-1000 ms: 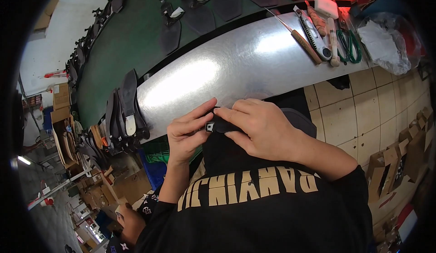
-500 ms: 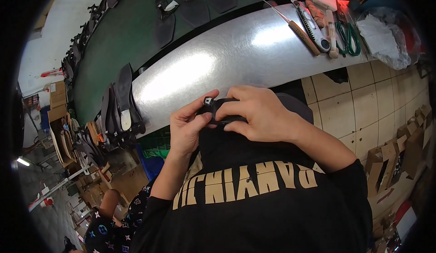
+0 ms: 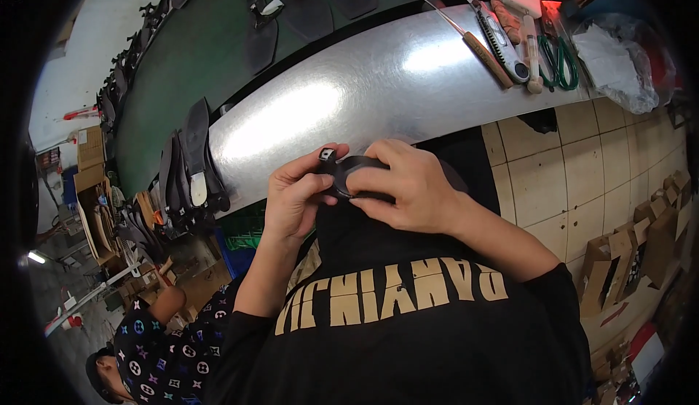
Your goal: Processing shoe soles and components on a factory assembly line.
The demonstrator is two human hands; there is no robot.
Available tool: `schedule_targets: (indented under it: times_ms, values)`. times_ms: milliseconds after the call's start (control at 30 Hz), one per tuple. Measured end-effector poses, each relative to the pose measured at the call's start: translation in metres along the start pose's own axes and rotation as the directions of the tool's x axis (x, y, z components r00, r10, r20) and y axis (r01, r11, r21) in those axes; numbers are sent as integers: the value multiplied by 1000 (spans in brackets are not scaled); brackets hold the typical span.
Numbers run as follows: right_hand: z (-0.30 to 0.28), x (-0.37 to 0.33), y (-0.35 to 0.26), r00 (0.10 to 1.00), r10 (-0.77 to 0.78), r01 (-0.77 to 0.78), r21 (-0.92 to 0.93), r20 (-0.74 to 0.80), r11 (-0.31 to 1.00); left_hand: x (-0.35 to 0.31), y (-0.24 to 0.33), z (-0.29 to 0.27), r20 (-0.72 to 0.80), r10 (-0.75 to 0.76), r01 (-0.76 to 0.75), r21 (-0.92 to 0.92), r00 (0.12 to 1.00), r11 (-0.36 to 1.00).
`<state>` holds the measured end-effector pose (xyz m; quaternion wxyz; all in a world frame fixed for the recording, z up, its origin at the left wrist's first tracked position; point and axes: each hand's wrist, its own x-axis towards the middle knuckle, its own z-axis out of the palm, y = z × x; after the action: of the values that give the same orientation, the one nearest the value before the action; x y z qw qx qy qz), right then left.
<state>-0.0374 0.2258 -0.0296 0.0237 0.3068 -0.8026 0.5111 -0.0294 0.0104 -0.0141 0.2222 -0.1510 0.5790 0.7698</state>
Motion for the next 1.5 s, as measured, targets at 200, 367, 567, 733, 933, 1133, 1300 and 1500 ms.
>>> schedule_targets:
  times_ms: [200, 367, 567, 733, 933, 1133, 1300, 1500]
  values:
    - [-7, -1, -6, 992, -128, 123, -157, -17, 980, -5, 10, 5, 83, 17, 7, -282, 996, 959]
    - [2, -11, -6, 985, 147, -146, 15, -90, 989, -7, 10, 3, 97, -125, 111, 134, 987, 985]
    - [2, -12, -3, 971, 232, -227, 69, -66, 971, -3, 0, 6, 116, -69, 30, 312, 991, 950]
    - [-7, -3, 2, 916, 391, -400, 272, 87, 875, -6, -9, 15, 38, 46, -56, 335, 998, 940]
    - [-32, 27, 4, 889, 238, -254, -13, 391, 967, -4, -5, 8, -27, 97, -89, 227, 995, 970]
    - [-79, 63, 75, 888, -88, -168, -496, -452, 852, -1, -12, -45, -375, 77, -184, -258, 924, 949]
    - [-74, 34, 136, 905, 119, -400, -725, -408, 561, 5, -53, -68, -236, -233, -10, -722, 943, 692]
    - [-15, 7, 34, 894, 447, -439, 281, 39, 853, 15, -29, -17, -42, -331, 110, -897, 943, 429]
